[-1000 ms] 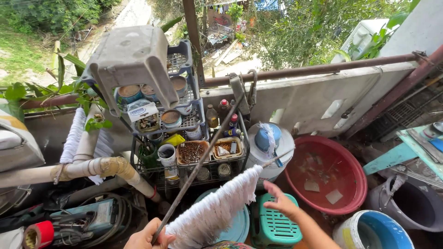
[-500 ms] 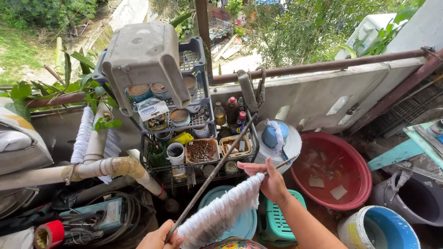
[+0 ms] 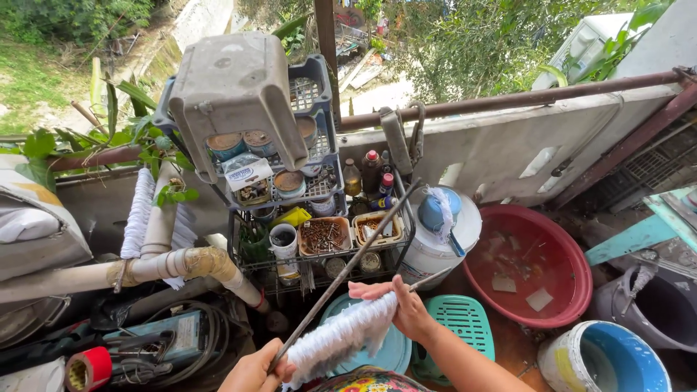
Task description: The person untangles a large bundle of white cotton wicks and then ties individual wicks into loops at a workstation.
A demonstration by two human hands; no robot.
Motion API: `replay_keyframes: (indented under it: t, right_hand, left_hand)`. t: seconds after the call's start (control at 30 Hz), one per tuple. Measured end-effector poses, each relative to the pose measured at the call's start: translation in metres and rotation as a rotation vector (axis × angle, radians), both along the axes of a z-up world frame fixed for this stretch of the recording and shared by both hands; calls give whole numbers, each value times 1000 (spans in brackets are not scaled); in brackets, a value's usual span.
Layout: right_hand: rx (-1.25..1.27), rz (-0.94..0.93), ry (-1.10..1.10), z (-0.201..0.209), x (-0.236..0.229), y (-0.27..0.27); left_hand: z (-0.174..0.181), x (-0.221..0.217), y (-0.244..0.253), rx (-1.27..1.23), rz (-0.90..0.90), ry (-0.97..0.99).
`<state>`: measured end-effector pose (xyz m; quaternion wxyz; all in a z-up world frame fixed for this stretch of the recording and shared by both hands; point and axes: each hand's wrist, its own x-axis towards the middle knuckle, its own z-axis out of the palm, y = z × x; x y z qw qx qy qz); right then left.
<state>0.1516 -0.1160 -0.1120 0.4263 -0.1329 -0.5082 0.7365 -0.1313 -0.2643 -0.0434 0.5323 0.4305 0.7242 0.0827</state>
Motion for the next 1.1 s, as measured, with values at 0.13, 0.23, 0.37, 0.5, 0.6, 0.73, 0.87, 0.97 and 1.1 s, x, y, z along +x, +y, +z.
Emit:
replay_keyframes:
  t: [0.13, 0.23, 0.37, 0.5, 0.6, 0.73, 0.87, 0.97, 1.1]
  right_hand:
    - [277, 260, -54, 49, 19, 14]
    - [524, 245, -191, 74, 29, 24]
    - [620, 185, -211, 83, 37, 31]
    - [660, 175, -242, 91, 36, 27]
    - [560, 171, -245, 76, 30, 23]
    - [499, 212, -200, 63, 14, 12]
    - [439, 212, -205, 66, 4, 4]
    - [356, 257, -217, 59, 12, 9]
    - [314, 162, 136, 42, 35, 24]
  left_hand:
    - [-39, -23, -9, 79, 289, -437]
    - [4, -16, -2, 62, 53, -238]
    - [36, -12, 9, -26, -115, -96]
    - [1, -19, 6, 174, -174, 2]
    - [11, -10, 8, 216, -194, 78]
    - [14, -4, 13, 194, -278, 136]
    - [3, -15, 15, 167, -247, 95]
    - [-2, -23, 14, 148, -208, 37]
    - [-15, -35, 9, 103, -63, -144]
